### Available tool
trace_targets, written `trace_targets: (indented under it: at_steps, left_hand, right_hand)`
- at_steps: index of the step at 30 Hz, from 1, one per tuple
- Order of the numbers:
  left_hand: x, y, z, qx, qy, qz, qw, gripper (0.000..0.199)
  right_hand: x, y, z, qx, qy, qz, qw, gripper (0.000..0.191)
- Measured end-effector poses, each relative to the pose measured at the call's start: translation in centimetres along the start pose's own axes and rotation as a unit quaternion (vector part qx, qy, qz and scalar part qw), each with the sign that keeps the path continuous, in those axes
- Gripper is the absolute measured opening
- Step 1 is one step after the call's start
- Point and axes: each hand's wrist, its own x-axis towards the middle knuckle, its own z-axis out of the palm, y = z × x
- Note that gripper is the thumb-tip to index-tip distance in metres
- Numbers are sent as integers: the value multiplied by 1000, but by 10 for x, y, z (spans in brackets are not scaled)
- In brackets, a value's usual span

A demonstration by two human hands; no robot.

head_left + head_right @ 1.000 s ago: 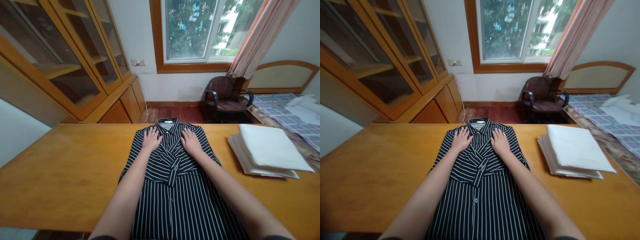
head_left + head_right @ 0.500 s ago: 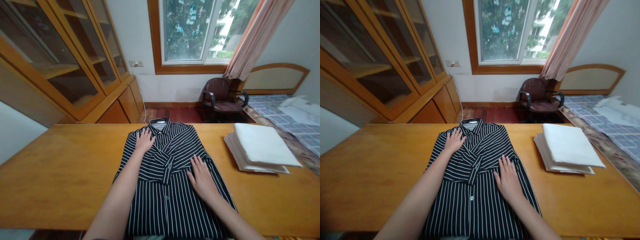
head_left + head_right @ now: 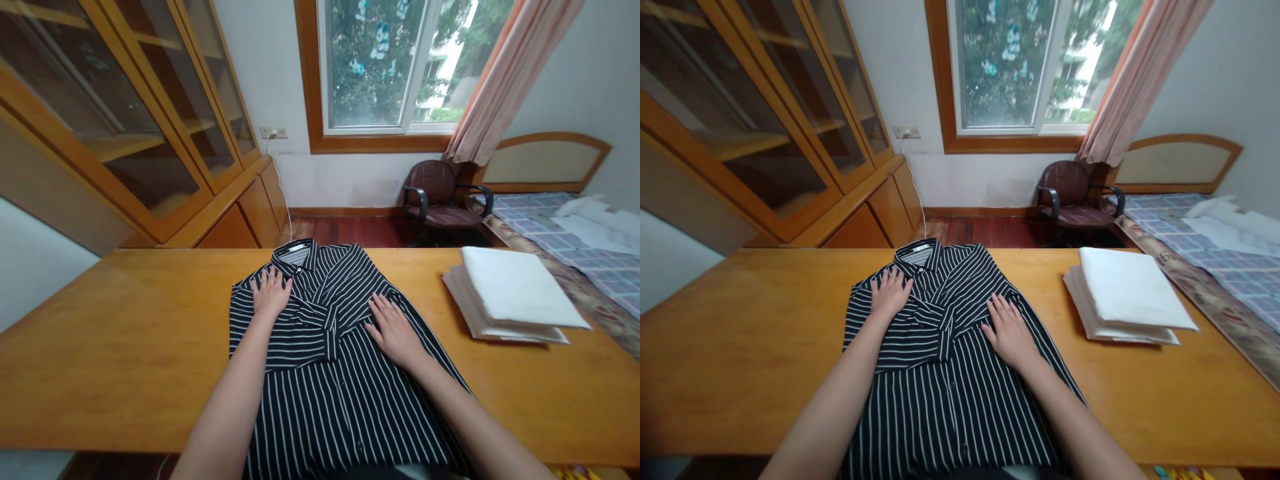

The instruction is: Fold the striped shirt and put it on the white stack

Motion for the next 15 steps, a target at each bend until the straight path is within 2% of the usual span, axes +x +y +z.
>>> trace_targets:
  at_steps: [4, 9, 12, 15]
  left_hand:
    - [-16, -16, 2, 5, 17, -37, 999, 74]
    - [-26, -33, -1, 24, 9, -79, 997, 74]
    - [-28, -38, -3, 23, 2, -93, 995, 74]
    - [-26, -40, -3, 11, 9, -103, 995, 72]
  right_hand:
    - [20, 4, -4, 7, -21, -38, 999, 61]
    - [38, 5, -8, 13, -41, -87, 995, 61]
    - [35, -2, -8, 9, -14, -80, 997, 56]
    - [15, -13, -10, -4, 25, -42, 999, 53]
